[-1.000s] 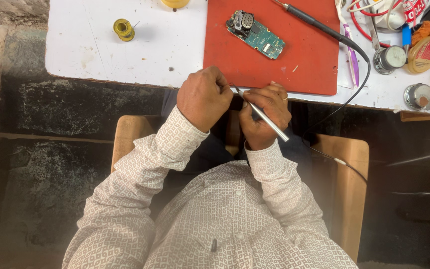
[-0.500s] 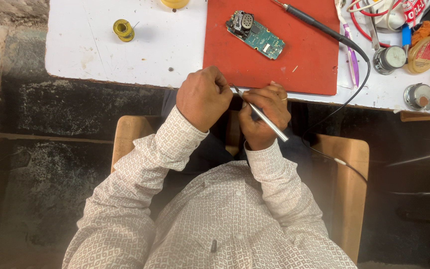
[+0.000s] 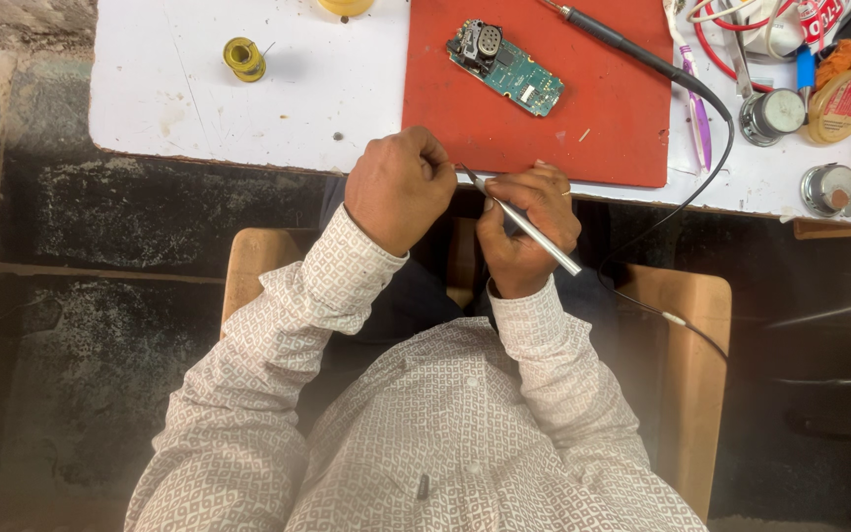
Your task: The person solders a small circuit board at a workbench, holding a soldering iron in one hand and applying solder wire to the board's contacts. They reposition the board, handle small components, and continue soldering multiple points before setting the iron down and picking up a container.
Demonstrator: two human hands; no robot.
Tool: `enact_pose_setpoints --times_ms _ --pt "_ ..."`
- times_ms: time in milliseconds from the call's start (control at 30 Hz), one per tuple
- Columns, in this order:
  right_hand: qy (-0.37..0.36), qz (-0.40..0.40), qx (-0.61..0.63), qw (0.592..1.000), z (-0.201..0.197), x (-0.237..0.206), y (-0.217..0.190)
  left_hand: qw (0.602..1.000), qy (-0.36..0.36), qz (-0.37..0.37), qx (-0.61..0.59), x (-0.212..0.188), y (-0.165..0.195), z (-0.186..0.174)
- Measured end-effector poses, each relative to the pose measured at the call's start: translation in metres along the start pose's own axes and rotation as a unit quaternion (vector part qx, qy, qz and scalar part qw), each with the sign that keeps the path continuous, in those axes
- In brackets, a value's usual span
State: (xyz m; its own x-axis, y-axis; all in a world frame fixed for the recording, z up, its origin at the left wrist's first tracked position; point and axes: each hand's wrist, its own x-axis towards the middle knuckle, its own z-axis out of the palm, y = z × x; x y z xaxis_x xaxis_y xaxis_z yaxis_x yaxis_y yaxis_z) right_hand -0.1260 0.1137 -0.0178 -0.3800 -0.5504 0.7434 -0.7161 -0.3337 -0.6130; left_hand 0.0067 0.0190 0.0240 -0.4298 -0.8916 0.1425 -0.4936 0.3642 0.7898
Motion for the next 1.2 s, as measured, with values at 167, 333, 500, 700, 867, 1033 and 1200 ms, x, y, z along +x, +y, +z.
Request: enact_pose_setpoints --times_ms 167,333,500,700,867,1033,1200 --pt "-0.009 -0.007 -0.018 1.000 0.001 0.000 -0.001 1.000 -0.002 0.001 0.001 0.000 0.000 0.000" --pt "-0.009 -0.006 -0.014 1.000 0.000 0.001 -0.003 1.000 0.004 0.016 0.005 0.001 -0.001 0.001" --pt "0.006 -0.003 -0.015 1.000 0.000 0.000 -0.002 1.000 0.002 0.019 0.000 0.000 -0.005 0.002" --pt "0.036 0.113 0.096 0.988 -0.008 -0.002 -0.005 0.994 -0.016 0.060 -0.093 0.004 -0.012 -0.006" --pt "0.005 0.180 0.208 0.961 -0.010 0.000 -0.012 0.984 -0.063 0.080 -0.145 0.000 -0.005 -0.011" --pt "-0.022 0.186 0.253 0.949 -0.005 0.007 -0.012 0.975 -0.105 0.055 -0.187 -0.001 0.002 -0.012" --pt "-0.004 0.199 0.264 0.944 -0.006 0.009 -0.011 0.960 -0.119 0.046 -0.251 -0.003 0.005 -0.011"
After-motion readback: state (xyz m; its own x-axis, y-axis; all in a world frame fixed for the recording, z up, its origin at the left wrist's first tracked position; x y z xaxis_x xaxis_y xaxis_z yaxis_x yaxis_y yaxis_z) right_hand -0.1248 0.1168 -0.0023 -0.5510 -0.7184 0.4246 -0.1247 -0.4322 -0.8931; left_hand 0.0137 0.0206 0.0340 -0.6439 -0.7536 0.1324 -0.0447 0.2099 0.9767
